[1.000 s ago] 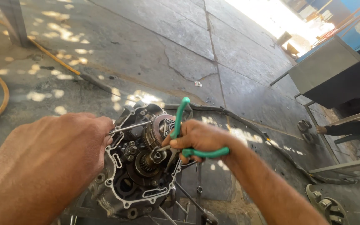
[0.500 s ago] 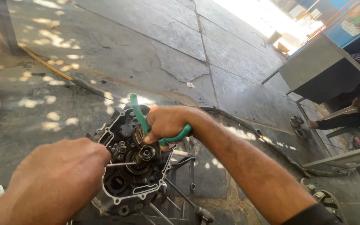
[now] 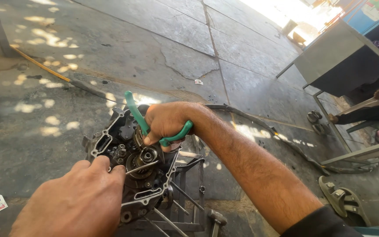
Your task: The recorder is repairing a motorcycle engine using various tools.
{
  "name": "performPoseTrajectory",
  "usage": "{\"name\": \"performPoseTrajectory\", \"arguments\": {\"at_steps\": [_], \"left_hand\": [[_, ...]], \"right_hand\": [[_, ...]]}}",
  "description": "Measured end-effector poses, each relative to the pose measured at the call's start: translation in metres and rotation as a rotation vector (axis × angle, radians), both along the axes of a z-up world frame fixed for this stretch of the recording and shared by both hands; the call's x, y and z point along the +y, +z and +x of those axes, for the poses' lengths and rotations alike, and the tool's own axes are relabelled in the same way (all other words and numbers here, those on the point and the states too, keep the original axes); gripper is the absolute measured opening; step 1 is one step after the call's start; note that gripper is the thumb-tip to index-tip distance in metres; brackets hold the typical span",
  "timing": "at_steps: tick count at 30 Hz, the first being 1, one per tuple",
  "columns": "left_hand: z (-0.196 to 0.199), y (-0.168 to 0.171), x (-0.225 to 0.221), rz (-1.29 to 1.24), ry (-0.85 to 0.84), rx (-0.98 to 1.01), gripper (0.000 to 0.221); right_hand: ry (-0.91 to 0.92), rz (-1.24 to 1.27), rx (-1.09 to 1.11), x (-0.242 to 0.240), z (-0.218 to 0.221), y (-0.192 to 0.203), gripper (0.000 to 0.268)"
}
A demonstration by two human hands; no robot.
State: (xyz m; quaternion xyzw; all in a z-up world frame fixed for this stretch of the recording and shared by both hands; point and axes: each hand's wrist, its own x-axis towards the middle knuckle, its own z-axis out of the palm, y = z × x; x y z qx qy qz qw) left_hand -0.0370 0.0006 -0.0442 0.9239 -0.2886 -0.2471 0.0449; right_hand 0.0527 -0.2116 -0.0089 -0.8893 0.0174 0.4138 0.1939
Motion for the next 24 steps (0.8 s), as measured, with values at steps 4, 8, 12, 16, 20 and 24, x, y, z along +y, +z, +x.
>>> {"name": "performPoseTrajectory", "arguments": {"at_steps": [4,8,12,16,20,24], "left_hand": [[0.003,-0.018,0.011,0.032,-0.092,-0.048,0.052],[0.009,-0.01,0.012,0.14,-0.158,0.068,0.055],[0.01,-0.028,0.016,0.125,-0.275,0.103,0.032],[-0.003,-0.023,-0.004,-0.013,-0.332,0.059,0.03],[-0.013,0.001,-0.025,0.095,-0.25,0.069,0.024],[-0.017,0.005,-0.031,0.164,-0.151,0.086,0.024]], "right_hand": [[-0.019,0.055,-0.016,-0.005,-0.005,-0.001,0.02],[0.01,0.061,-0.036,-0.008,-0.006,-0.001,0.021],[0.002,0.053,-0.05,-0.007,-0.008,-0.001,0.02],[0.009,0.063,-0.062,-0.008,-0.01,-0.002,0.02],[0.031,0.049,-0.079,-0.007,-0.014,0.002,0.022],[0.009,0.072,-0.071,-0.009,-0.015,0.002,0.021]]}}
